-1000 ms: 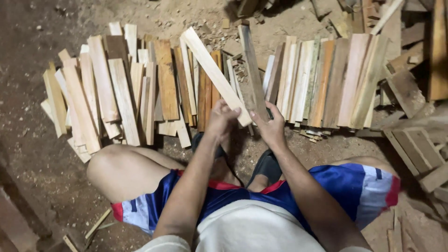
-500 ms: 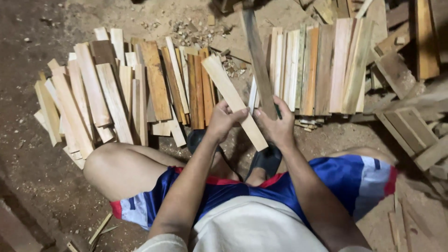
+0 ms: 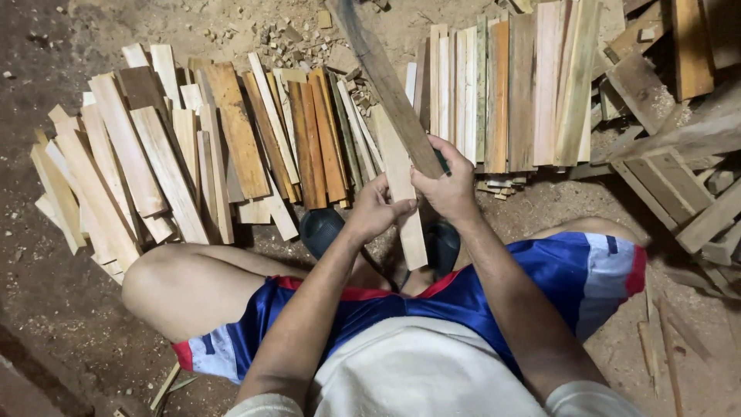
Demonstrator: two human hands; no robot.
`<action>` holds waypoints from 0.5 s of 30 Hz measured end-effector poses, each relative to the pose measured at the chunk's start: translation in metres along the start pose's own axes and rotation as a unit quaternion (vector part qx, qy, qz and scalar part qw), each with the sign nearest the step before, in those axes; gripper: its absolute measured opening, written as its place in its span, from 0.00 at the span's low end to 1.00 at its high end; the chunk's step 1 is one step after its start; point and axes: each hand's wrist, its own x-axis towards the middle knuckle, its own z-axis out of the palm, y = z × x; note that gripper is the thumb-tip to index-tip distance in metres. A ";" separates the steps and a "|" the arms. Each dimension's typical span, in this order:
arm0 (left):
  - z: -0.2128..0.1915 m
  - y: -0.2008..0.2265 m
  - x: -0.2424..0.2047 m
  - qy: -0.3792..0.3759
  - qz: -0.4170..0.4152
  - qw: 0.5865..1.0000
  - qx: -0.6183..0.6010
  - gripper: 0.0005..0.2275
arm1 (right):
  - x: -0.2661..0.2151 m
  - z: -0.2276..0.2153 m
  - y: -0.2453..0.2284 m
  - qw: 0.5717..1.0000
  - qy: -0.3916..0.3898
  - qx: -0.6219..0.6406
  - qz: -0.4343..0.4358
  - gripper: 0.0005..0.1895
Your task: Inspecting and marking wooden strips with a pencil on a workshop floor.
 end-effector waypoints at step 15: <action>-0.022 0.044 -0.002 0.112 0.031 0.993 -0.032 0.13 | 0.018 -0.036 0.003 0.990 0.115 -0.075 -0.003 0.34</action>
